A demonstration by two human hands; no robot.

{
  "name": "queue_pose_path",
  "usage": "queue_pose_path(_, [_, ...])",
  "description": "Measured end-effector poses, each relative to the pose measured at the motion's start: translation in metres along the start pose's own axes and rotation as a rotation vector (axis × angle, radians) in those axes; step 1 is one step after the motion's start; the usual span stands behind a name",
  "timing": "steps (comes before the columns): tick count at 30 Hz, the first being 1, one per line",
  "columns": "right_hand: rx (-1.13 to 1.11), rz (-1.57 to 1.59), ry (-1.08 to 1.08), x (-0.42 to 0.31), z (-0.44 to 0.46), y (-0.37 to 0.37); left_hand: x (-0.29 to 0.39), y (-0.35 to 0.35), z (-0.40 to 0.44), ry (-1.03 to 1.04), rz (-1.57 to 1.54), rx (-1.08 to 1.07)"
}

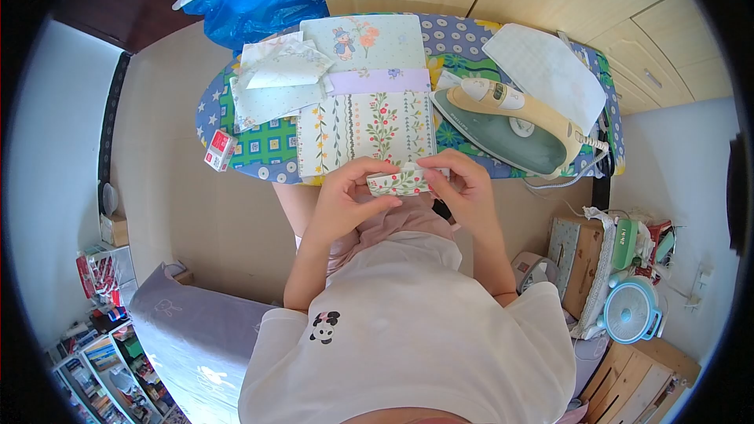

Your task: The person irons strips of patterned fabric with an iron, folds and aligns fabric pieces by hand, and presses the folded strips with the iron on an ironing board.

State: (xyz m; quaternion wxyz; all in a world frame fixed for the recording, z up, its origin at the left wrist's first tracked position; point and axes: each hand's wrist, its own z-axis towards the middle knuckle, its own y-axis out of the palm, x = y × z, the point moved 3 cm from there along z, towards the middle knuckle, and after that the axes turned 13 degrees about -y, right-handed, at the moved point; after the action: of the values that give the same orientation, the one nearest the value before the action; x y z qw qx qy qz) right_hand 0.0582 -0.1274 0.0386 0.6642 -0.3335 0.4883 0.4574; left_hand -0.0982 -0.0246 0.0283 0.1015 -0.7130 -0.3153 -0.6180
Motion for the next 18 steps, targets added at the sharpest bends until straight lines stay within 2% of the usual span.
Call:
queue_pose_path(2, [-0.001, -0.013, 0.007, -0.002, 0.0, 0.0, -0.004, -0.001, 0.001, -0.048, 0.0, -0.001])
queue_pose_path(4, [0.06, 0.086, 0.049, -0.002, -0.001, 0.0, 0.0, 0.0, 0.0, 0.129, 0.32, 0.054])
queue_pose_path(8, [0.093, 0.198, 0.139, -0.006, -0.001, 0.003, -0.001, 0.003, 0.0, 0.187, 0.261, 0.119])
queue_pose_path(10, [-0.008, 0.069, -0.087, -0.014, 0.004, 0.007, 0.001, 0.003, 0.0, 0.223, 0.187, 0.118])
queue_pose_path(11, [-0.007, 0.07, -0.087, -0.014, 0.005, 0.005, 0.001, 0.003, 0.0, 0.223, 0.187, 0.118])
queue_pose_path(13, [-0.21, -0.073, -0.263, -0.018, 0.007, 0.007, 0.003, 0.002, 0.0, 0.249, 0.228, 0.113])
queue_pose_path(18, [-0.284, -0.114, -0.228, -0.014, 0.0, -0.004, 0.01, -0.002, -0.009, 0.294, 0.358, 0.063])
